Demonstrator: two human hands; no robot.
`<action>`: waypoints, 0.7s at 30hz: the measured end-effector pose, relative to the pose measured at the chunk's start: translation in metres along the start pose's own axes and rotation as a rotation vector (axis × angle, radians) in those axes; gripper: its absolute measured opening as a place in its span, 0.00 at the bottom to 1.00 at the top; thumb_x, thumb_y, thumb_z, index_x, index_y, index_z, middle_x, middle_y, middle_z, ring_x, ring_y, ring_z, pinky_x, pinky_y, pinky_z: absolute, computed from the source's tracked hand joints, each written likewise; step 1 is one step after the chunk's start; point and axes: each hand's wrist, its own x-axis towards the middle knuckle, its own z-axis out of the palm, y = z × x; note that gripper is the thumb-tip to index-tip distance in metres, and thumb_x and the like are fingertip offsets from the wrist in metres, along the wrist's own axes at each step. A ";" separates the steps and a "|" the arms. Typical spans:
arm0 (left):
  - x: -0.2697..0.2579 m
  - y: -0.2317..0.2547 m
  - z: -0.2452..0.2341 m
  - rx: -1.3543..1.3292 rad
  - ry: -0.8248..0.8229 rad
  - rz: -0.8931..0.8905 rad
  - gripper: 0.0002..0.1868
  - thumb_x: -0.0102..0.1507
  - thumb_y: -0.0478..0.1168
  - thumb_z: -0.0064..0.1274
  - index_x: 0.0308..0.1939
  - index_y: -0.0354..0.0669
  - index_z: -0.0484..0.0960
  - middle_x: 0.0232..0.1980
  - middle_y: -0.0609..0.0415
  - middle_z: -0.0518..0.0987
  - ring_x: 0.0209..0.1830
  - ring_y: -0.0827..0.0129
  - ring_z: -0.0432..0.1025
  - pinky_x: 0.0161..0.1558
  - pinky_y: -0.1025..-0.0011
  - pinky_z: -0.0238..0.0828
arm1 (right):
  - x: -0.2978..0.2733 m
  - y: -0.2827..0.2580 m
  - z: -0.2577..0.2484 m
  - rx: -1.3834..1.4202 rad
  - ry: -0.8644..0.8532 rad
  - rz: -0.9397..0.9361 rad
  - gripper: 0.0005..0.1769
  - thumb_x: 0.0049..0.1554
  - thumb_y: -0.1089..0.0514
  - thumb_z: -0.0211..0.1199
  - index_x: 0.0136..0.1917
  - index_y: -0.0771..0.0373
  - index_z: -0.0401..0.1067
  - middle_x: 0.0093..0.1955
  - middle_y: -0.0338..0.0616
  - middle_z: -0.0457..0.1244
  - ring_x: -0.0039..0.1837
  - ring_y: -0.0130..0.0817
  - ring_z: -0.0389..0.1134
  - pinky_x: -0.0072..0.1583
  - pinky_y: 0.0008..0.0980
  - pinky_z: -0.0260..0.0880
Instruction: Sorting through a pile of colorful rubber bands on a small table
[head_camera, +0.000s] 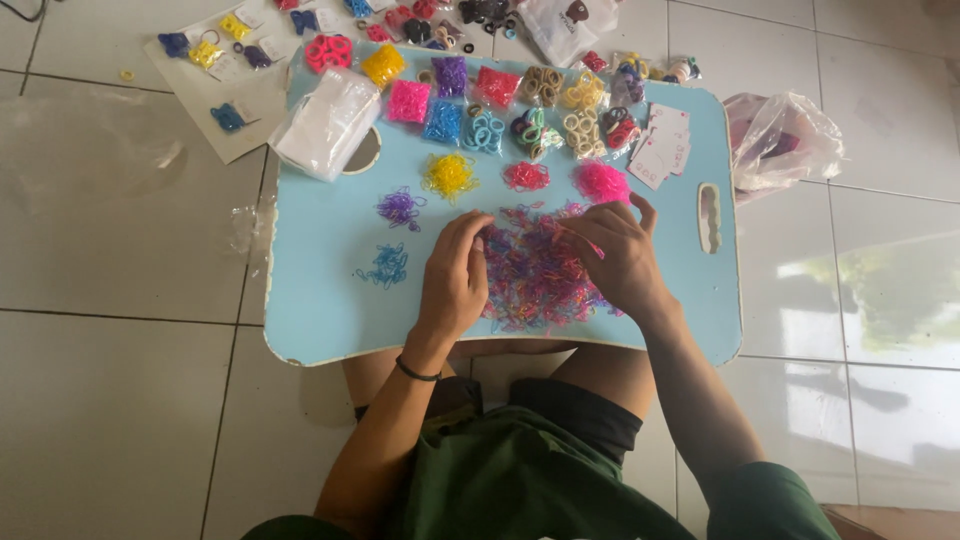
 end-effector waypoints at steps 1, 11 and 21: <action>0.001 0.001 0.000 0.001 0.004 -0.002 0.19 0.71 0.28 0.35 0.65 0.37 0.72 0.58 0.43 0.74 0.66 0.44 0.69 0.67 0.50 0.67 | 0.000 -0.002 -0.002 0.001 -0.002 -0.004 0.12 0.56 0.67 0.70 0.54 0.62 0.80 0.45 0.45 0.69 0.55 0.43 0.69 0.70 0.59 0.49; -0.001 0.004 0.002 0.067 -0.009 0.062 0.16 0.70 0.34 0.47 0.63 0.39 0.75 0.58 0.45 0.75 0.67 0.46 0.68 0.67 0.51 0.66 | -0.009 -0.007 -0.013 0.003 0.042 0.012 0.11 0.60 0.58 0.70 0.56 0.57 0.80 0.52 0.44 0.69 0.61 0.43 0.68 0.70 0.59 0.49; -0.002 -0.003 0.009 0.342 -0.199 0.236 0.19 0.64 0.46 0.61 0.59 0.53 0.80 0.60 0.49 0.74 0.69 0.45 0.66 0.69 0.47 0.61 | -0.015 -0.026 -0.018 -0.011 0.000 0.101 0.16 0.61 0.50 0.70 0.59 0.60 0.76 0.62 0.52 0.65 0.71 0.54 0.61 0.68 0.67 0.50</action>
